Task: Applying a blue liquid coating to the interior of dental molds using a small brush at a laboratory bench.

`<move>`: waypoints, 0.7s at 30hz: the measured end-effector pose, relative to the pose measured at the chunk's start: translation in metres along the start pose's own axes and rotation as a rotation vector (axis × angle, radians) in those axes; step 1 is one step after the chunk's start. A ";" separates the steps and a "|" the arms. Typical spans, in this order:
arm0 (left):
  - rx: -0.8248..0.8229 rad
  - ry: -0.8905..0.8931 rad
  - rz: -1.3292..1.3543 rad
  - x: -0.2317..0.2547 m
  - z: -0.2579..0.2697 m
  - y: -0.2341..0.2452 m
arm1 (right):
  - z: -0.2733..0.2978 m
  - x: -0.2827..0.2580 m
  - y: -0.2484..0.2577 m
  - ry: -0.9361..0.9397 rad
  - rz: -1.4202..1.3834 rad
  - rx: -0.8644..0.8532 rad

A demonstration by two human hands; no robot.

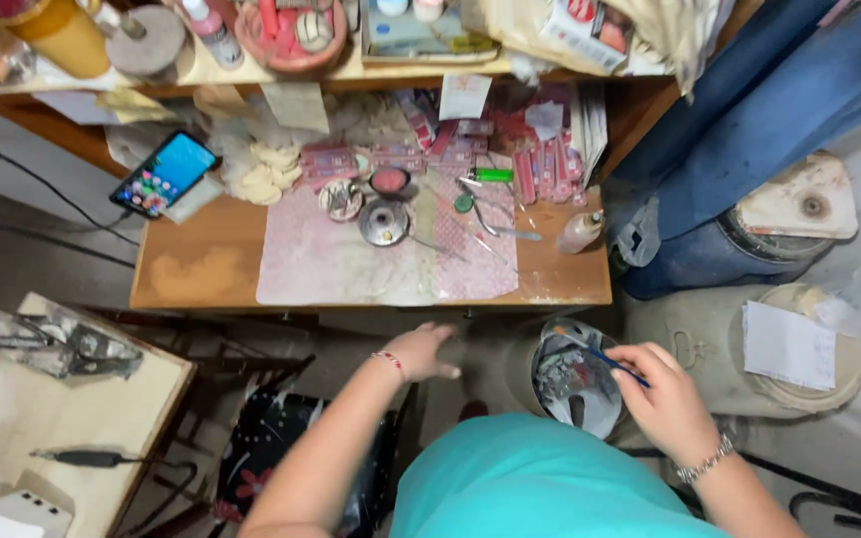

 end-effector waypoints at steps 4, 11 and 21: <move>0.146 -0.049 0.159 -0.017 -0.053 -0.045 | -0.022 -0.012 -0.032 0.076 0.082 -0.178; 0.253 0.017 0.144 -0.016 -0.037 -0.077 | -0.056 -0.022 -0.141 0.152 0.088 -0.340; 0.152 -0.029 0.180 -0.016 0.058 -0.155 | -0.066 -0.065 -0.249 0.609 0.047 -0.180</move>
Point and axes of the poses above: each hand's wrist, its own z-axis away from the middle knuckle, its own y-axis out of the back of the hand, x = y × z, the point moved 8 cm from there along -z, towards the middle knuckle, and after that the axes turned 8 degrees about z, right-handed, at the moved point
